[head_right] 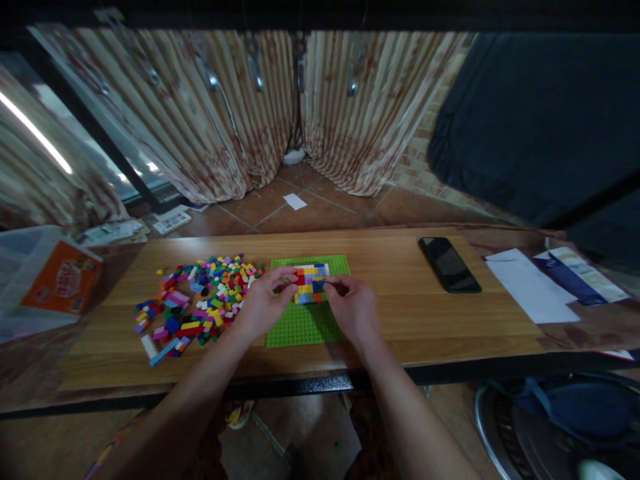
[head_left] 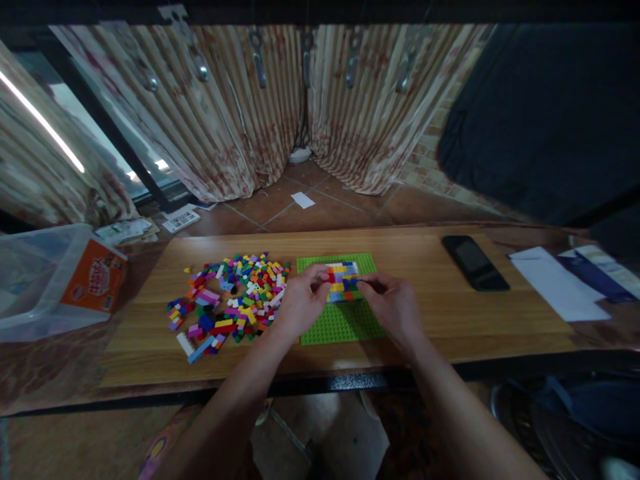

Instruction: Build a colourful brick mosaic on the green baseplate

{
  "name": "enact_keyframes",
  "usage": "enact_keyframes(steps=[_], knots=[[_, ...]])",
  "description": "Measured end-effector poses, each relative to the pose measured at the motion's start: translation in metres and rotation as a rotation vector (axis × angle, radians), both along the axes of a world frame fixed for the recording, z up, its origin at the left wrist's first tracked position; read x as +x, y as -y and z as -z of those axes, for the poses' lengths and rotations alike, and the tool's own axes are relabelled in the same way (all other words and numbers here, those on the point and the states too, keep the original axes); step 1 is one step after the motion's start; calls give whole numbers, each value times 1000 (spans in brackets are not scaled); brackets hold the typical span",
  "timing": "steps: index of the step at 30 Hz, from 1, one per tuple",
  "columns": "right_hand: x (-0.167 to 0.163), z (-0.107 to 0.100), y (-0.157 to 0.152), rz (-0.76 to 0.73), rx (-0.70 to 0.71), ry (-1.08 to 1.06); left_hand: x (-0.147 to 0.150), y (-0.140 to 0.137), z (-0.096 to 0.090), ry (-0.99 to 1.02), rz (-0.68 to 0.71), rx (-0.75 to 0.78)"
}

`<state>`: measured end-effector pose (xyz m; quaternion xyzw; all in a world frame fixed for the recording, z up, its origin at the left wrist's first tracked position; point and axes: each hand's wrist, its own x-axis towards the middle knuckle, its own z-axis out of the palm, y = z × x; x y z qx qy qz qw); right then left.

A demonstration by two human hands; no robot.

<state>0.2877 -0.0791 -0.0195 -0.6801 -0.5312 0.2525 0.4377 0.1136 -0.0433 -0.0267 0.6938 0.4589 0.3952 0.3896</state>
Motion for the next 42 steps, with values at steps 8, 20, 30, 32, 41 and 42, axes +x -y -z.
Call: enact_keyframes(steps=[8, 20, 30, 32, 41, 42], knots=[[-8, 3, 2, 67, -19, 265, 0, 6, 1, -233, -45, 42], [-12, 11, 1, 26, 14, 352, 0, 6, 7, -269, -25, 70], [-3, 7, -2, 16, 22, 332, -1, 8, 6, -259, -13, 96], [-5, 7, -1, -16, 49, 330, -1, 8, 5, -261, -10, 100], [-16, 16, 10, -144, 92, 666, 0, 9, 4, -290, 2, 96], [-18, 18, 11, -147, 92, 710, 0, 10, 4, -300, 2, 98]])
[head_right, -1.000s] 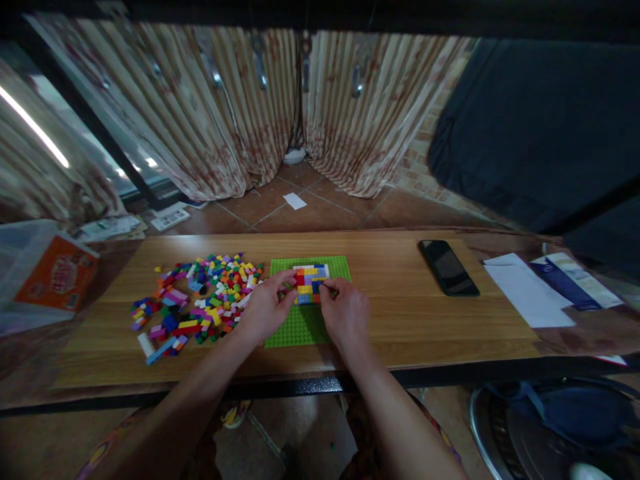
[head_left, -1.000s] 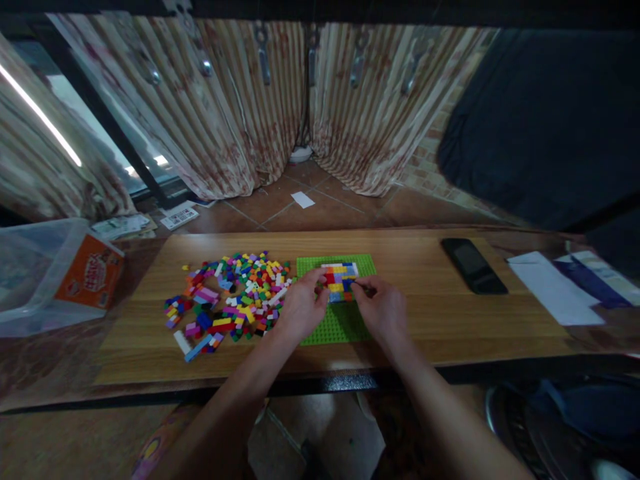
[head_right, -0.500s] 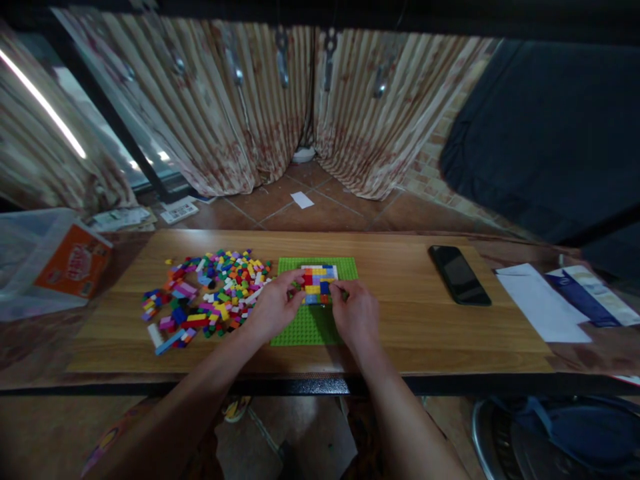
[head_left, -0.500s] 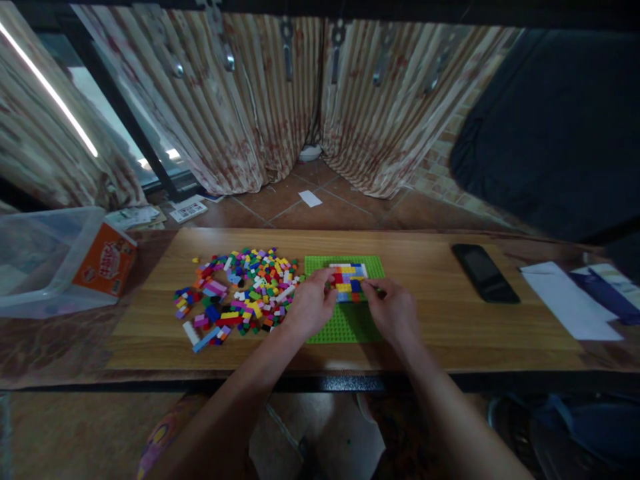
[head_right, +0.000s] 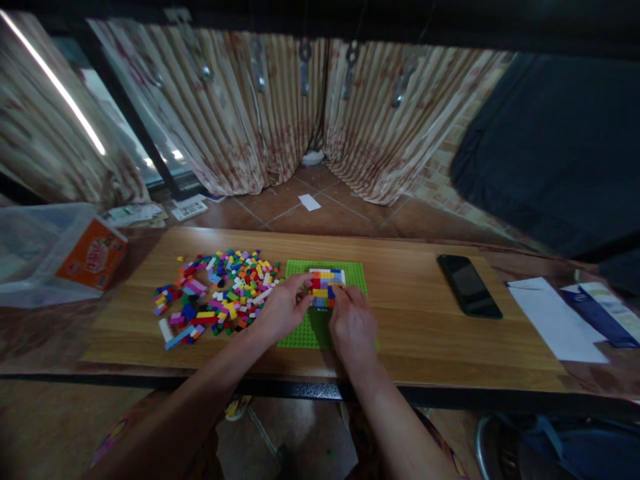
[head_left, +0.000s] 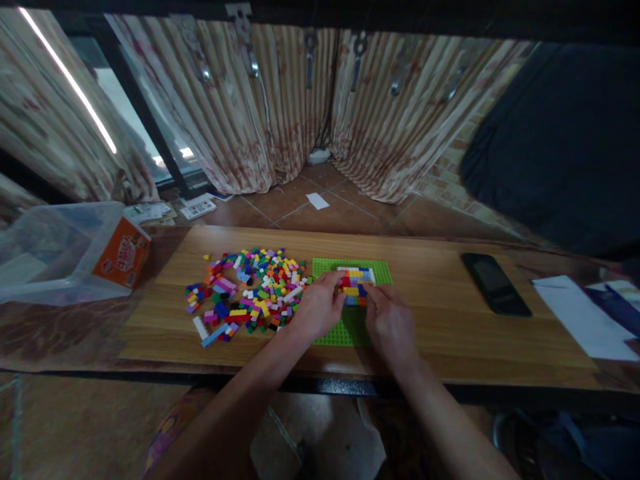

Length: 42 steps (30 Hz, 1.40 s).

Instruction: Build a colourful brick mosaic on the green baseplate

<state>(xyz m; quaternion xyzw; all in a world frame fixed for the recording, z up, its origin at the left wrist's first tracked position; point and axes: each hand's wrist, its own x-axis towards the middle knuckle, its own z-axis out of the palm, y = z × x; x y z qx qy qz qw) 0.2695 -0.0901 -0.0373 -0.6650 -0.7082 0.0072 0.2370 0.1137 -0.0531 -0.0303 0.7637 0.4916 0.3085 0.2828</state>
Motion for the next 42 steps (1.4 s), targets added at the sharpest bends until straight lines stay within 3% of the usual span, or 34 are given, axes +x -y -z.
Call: enact_keyframes(steps=[5, 10, 20, 28, 32, 37, 39, 42], knots=[[-12, 2, 8, 30, 22, 211, 0, 4, 1, -53, -1, 5], [-16, 4, 13, 34, 95, 269, -1, 10, 5, -65, -2, 29], [-2, 23, 5, -18, 154, 66, -5, 14, 4, -64, 17, 40], [2, 15, -1, 41, 112, -31, -5, 11, 1, -119, -7, 64], [3, 8, -7, 107, 96, -140, -39, 1, -17, -168, -51, 83], [6, -3, -10, 71, 124, -264, -123, -4, -43, -315, -74, -23], [7, -5, -9, 49, 139, -292, -145, -3, -43, -393, -127, -75], [7, -8, -7, 37, 141, -317, -154, -1, -35, -475, -111, -100]])
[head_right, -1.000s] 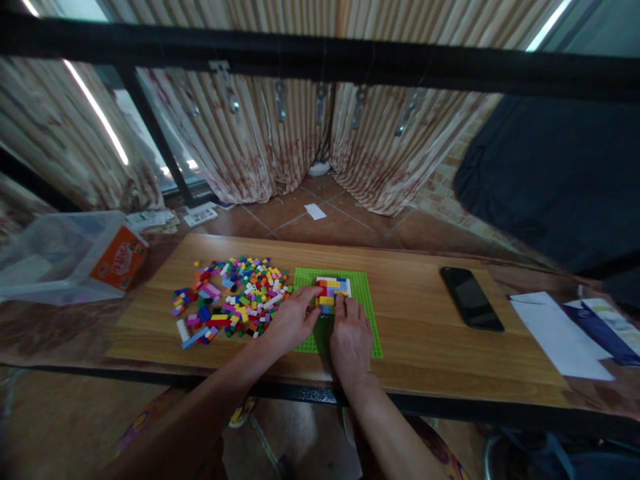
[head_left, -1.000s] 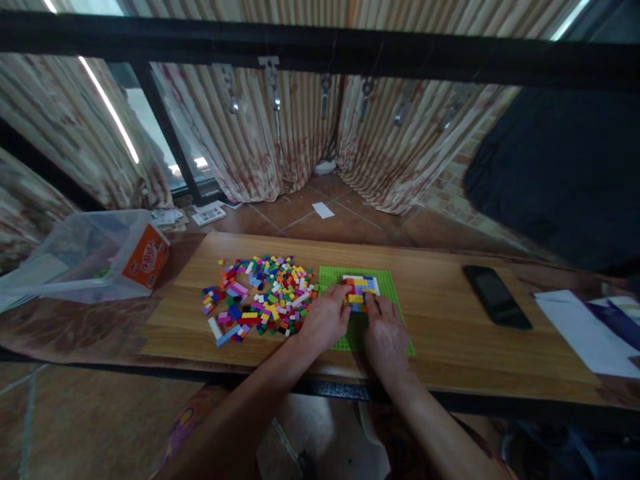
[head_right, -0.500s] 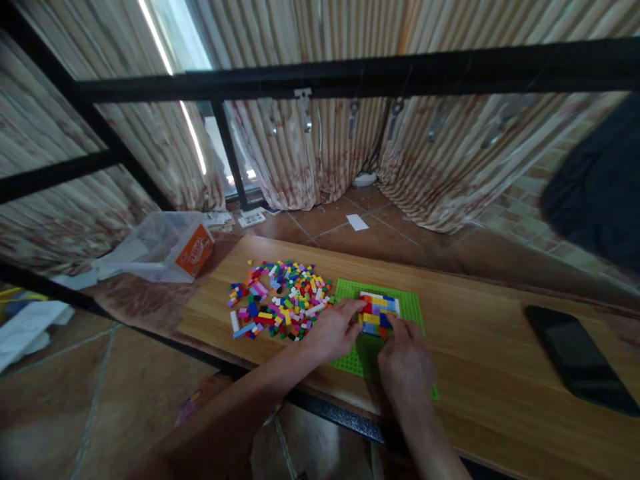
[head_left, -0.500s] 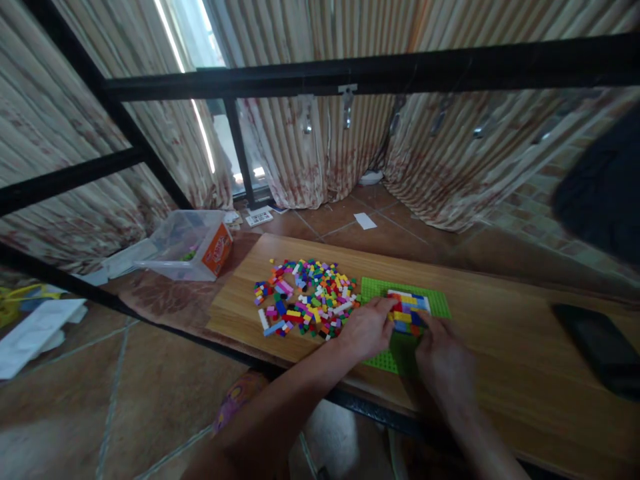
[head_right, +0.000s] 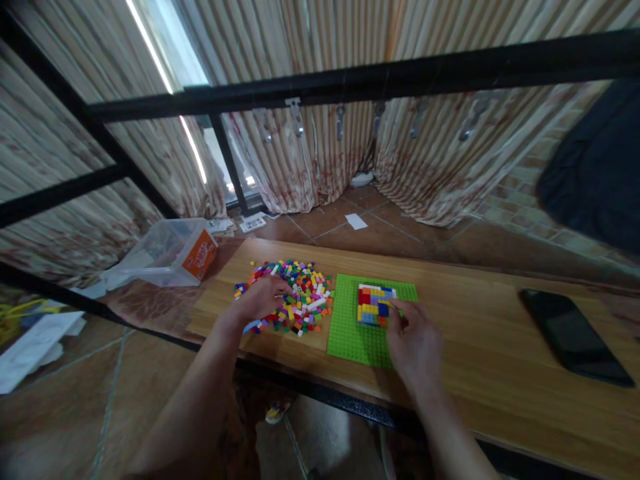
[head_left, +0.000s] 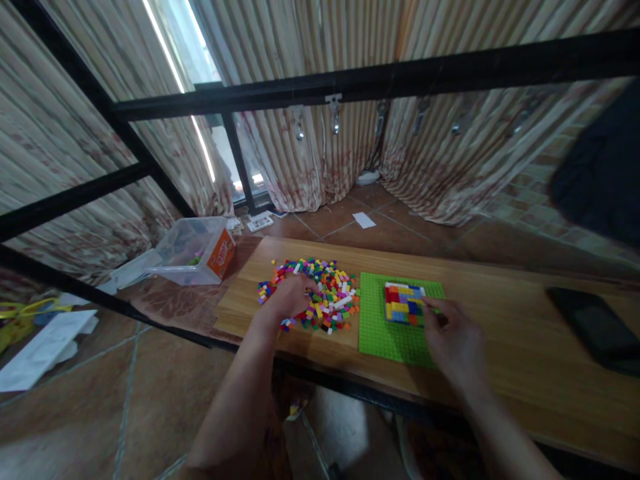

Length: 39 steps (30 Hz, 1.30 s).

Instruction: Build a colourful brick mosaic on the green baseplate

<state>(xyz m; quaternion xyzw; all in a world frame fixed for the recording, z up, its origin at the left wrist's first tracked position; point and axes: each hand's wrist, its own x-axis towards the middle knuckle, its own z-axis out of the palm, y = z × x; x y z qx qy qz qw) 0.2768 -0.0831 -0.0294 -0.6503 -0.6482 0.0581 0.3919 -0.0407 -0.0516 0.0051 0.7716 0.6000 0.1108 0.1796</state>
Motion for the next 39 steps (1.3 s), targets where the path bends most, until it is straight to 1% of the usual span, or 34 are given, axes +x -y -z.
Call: enact_keyframes(steps=[3, 7, 10, 12, 13, 15, 18, 20, 22, 24, 27, 31, 33, 35, 36, 39], knots=[[2, -3, 0, -1, 1, -27, 6, 0, 6, -36, 20, 30], [13, -8, -3, 26, 30, -70, 7, -3, 0, -33, 0, 86], [24, -11, -5, 85, 34, -151, 4, -7, -10, 59, -18, 130], [27, -13, -5, 91, 19, -259, 9, -8, -16, 166, -6, 152], [26, -14, -3, 57, 8, -334, 15, -8, -18, 228, 14, 154], [19, -16, 1, -85, -41, -498, 37, -4, -19, 354, 82, 144], [3, -21, 10, -348, -172, -691, 83, 5, -18, 511, 229, 123], [-4, -26, 14, -459, -235, -769, 112, 11, -15, 576, 312, 119], [-6, -29, 15, -516, -257, -830, 131, 15, -11, 628, 362, 124], [-4, -31, 15, -536, -262, -873, 140, 16, -8, 664, 376, 128], [3, -32, 14, -545, -285, -916, 143, 14, -5, 696, 351, 136], [9, -27, 13, -568, -323, -969, 147, 13, -3, 729, 333, 146], [12, -23, 13, -574, -322, -943, 149, 13, 0, 725, 335, 128], [18, -18, 10, -547, -283, -824, 151, 12, 4, 704, 322, 99], [22, -15, 8, -506, -242, -717, 151, 11, 6, 681, 307, 90], [32, -8, 0, -312, -80, -287, 147, 8, 14, 545, 240, 120]])
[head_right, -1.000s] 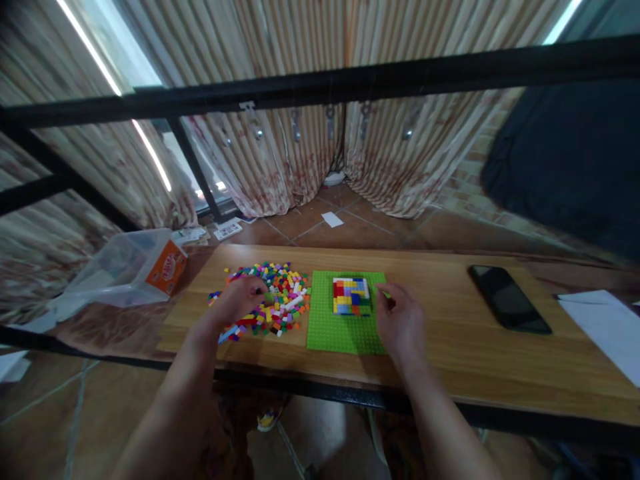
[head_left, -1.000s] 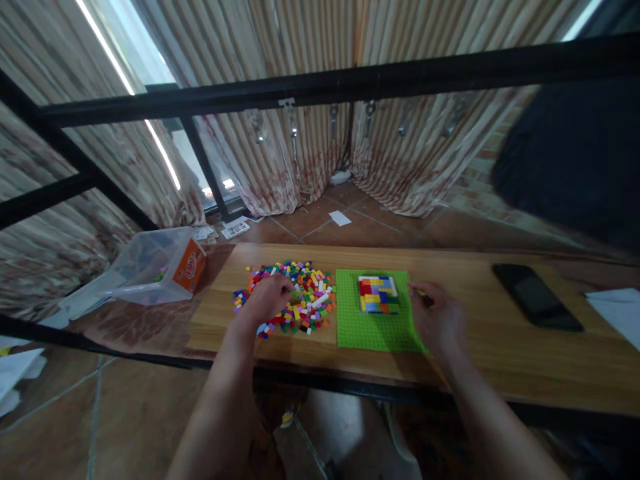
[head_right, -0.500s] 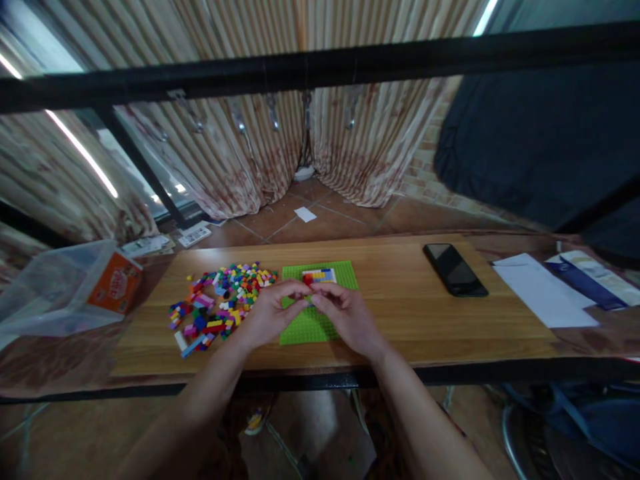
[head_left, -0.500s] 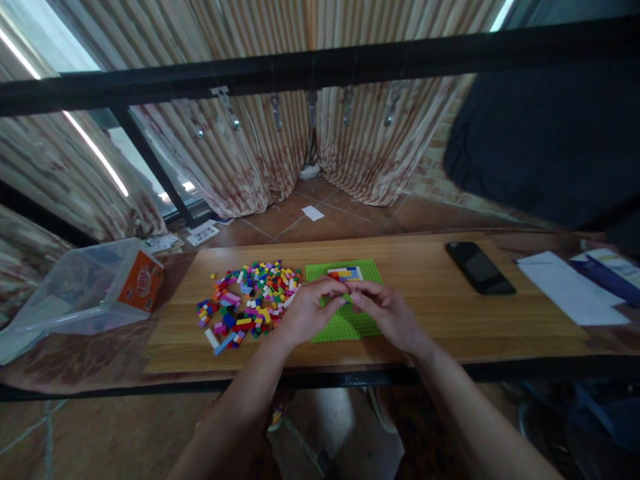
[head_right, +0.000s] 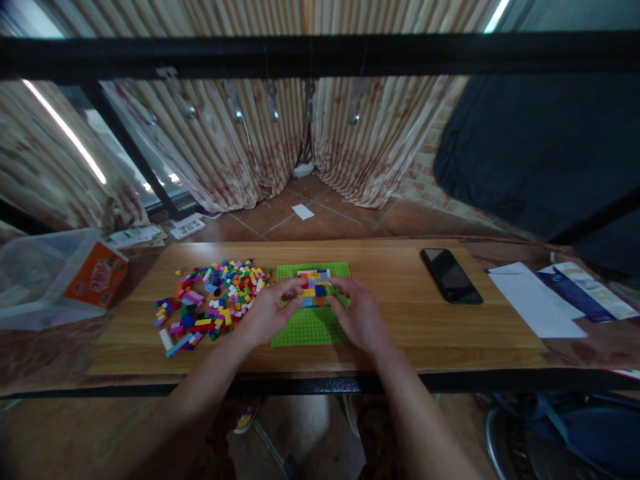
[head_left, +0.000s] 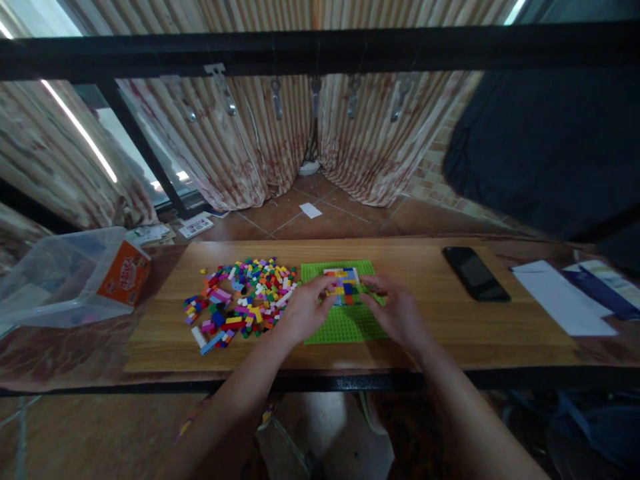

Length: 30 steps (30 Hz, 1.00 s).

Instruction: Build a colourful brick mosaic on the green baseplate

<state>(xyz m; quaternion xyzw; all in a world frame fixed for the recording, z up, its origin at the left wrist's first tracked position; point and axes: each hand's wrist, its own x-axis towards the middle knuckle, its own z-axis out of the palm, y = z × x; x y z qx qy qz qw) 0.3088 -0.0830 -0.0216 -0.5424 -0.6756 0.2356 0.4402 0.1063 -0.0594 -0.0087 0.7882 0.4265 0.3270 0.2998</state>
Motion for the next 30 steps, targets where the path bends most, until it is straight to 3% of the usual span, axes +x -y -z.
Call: enact_keyframes(steps=[2, 5, 12, 20, 30], knots=[[3, 4, -5, 89, 88, 206, -3, -3, 4, -92, -56, 34], [1, 8, -11, 95, 109, 312, -5, -5, 8, -180, -99, 42], [-7, 16, -14, 51, 105, 387, -1, -4, 10, -277, -63, 62], [-8, 17, -13, 105, 134, 491, 10, 1, 18, -291, 15, 198], [-10, 17, -15, 71, 96, 556, 13, 3, 18, -367, 26, 205]])
